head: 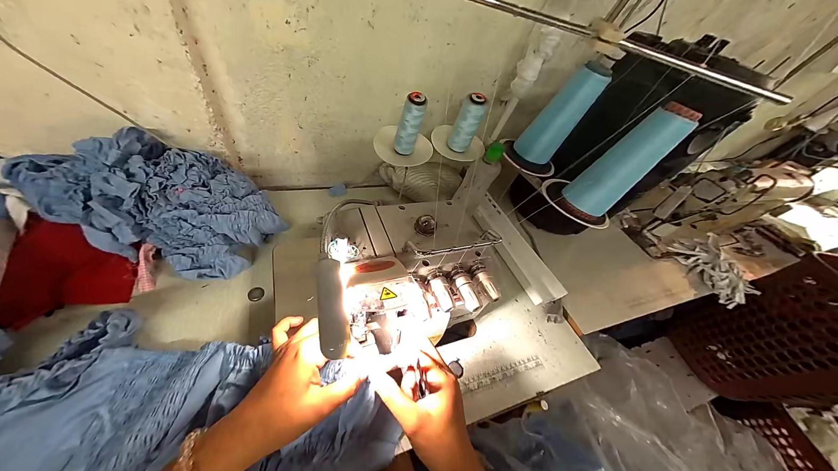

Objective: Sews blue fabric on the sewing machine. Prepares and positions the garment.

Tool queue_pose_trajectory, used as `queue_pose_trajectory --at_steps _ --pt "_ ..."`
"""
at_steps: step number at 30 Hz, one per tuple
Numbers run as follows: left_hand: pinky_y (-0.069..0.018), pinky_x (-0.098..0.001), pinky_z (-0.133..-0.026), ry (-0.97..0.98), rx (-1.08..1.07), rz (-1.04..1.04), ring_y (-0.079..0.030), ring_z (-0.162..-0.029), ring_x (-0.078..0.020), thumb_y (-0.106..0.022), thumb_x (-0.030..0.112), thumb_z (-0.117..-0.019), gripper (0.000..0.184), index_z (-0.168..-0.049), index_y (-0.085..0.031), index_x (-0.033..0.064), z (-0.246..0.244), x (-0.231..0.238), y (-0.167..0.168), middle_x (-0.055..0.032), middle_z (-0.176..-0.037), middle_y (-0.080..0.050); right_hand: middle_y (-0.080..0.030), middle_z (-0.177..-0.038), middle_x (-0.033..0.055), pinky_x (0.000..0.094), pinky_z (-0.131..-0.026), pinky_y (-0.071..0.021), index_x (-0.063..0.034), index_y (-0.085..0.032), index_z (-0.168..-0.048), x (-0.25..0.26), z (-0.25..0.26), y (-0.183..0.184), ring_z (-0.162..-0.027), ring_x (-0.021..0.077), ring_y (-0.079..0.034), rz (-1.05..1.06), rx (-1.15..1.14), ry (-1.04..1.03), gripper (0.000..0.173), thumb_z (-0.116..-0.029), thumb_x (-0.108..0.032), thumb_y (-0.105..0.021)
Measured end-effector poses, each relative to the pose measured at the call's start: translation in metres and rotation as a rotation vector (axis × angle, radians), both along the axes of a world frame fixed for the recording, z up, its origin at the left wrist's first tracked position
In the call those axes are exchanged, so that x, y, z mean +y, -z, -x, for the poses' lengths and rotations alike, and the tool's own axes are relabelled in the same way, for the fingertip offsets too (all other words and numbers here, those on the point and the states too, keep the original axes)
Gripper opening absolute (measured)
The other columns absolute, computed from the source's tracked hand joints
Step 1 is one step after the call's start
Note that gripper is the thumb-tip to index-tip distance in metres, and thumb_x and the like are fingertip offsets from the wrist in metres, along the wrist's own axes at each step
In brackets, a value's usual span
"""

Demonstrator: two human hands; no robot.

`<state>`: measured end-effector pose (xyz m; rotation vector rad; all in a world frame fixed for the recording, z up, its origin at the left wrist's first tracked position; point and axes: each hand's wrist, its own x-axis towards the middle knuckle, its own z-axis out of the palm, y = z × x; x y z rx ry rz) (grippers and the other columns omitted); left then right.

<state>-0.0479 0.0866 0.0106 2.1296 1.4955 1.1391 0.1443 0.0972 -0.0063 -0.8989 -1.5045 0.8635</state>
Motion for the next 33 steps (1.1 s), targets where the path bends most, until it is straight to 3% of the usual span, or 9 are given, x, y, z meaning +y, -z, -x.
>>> queue_pose_trajectory --at_steps 3,6,9,10,13,16,23,28,33 --pt "-0.0298 -0.0513 -0.102 -0.012 -0.013 0.005 -0.062 -0.092 -0.0068 -0.066 0.043 -0.0893 0.024 -0.085 -0.073 0.0199 0.0 -0.001 -0.001 0.0048 -0.084 -0.068 -0.063 -0.086 -0.0081 0.0072 -0.064 -0.0463 -0.0109 -0.069 -0.082 0.0 0.004 0.004 -0.072 -0.0089 -0.054 0.027 0.092 -0.027 0.007 -0.0812 -0.012 -0.076" --pt "-0.0294 -0.0522 -0.102 -0.016 -0.009 -0.005 -0.063 -0.091 -0.0081 -0.066 0.042 -0.0885 0.025 -0.085 -0.074 0.019 0.0 0.0 0.0 0.004 -0.084 -0.068 -0.062 -0.077 -0.01 0.0084 -0.055 -0.0445 -0.0085 -0.065 -0.099 -0.001 0.006 0.001 -0.06 -0.0086 -0.051 0.099 0.123 -0.047 0.019 -0.0827 -0.009 -0.075" --pt "-0.0297 -0.0502 -0.103 -0.029 -0.019 -0.02 -0.063 -0.092 -0.0066 -0.066 0.042 -0.0883 0.023 -0.085 -0.073 0.0196 -0.001 -0.001 0.001 0.005 -0.084 -0.068 -0.069 -0.088 -0.0063 0.0087 -0.056 -0.0433 0.0013 -0.067 -0.12 0.0 0.001 -0.002 -0.061 -0.0086 -0.05 0.176 0.077 -0.138 0.037 -0.0863 -0.013 -0.073" --pt "-0.0294 -0.0508 -0.103 -0.031 -0.023 -0.019 -0.063 -0.092 -0.0072 -0.066 0.042 -0.0888 0.024 -0.085 -0.073 0.0188 -0.001 -0.001 0.001 0.0043 -0.084 -0.068 -0.067 -0.085 -0.0073 0.0088 -0.055 -0.0419 0.0012 -0.068 -0.119 0.001 0.0 -0.003 -0.06 -0.0087 -0.049 0.197 0.056 -0.159 0.034 -0.0884 -0.014 -0.07" --pt "-0.0297 -0.0519 -0.102 -0.056 -0.016 -0.014 -0.063 -0.092 -0.0088 -0.066 0.042 -0.0892 0.026 -0.084 -0.073 0.0176 -0.003 -0.001 -0.001 0.0031 -0.083 -0.068 -0.058 -0.072 -0.0129 0.008 -0.056 -0.041 -0.009 -0.069 -0.091 0.0 0.003 0.001 -0.059 -0.0105 -0.047 0.203 0.076 -0.124 0.004 -0.0889 -0.012 -0.068" --pt "-0.0291 -0.0541 -0.102 -0.085 0.022 0.017 -0.064 -0.093 -0.0098 -0.061 0.04 -0.0923 0.026 -0.086 -0.074 0.0176 -0.002 -0.004 -0.006 0.0036 -0.085 -0.07 -0.057 -0.065 -0.0152 0.0086 -0.055 -0.0429 -0.0132 -0.069 -0.08 0.001 0.007 0.0 -0.056 -0.0105 -0.049 0.207 0.129 -0.042 0.007 -0.0829 -0.008 -0.071" --pt "-0.0344 -0.0594 -0.094 -0.388 0.351 -0.187 -0.067 -0.082 -0.0217 -0.048 0.039 -0.0927 0.036 -0.072 -0.07 0.0195 -0.017 -0.012 -0.011 0.002 -0.075 -0.07 -0.06 -0.069 -0.0065 0.0075 -0.055 -0.0403 -0.0057 -0.071 -0.079 0.005 0.015 0.006 -0.058 -0.0094 -0.048 0.004 -0.117 0.116 0.008 -0.0808 -0.013 -0.07" --pt "-0.0332 -0.0582 -0.092 -0.469 0.29 -0.147 -0.066 -0.081 -0.0213 -0.051 0.043 -0.0906 0.036 -0.072 -0.072 0.0191 -0.022 -0.012 -0.002 0.0018 -0.074 -0.069 -0.064 -0.073 -0.001 0.0097 -0.059 -0.0455 -0.0039 -0.072 -0.08 0.005 0.019 0.017 -0.063 -0.0049 -0.055 -0.091 -0.193 0.225 0.008 -0.0788 -0.012 -0.07" --pt "-0.0323 -0.0573 -0.093 -0.496 0.262 -0.117 -0.066 -0.083 -0.0218 -0.05 0.039 -0.0891 0.033 -0.07 -0.068 0.0182 -0.024 -0.013 0.001 0.0004 -0.074 -0.068 -0.059 -0.069 -0.007 0.0078 -0.057 -0.0427 -0.0053 -0.068 -0.08 0.008 0.019 0.022 -0.061 -0.0089 -0.051 0.044 -0.031 0.135 0.006 -0.0786 -0.01 -0.071"
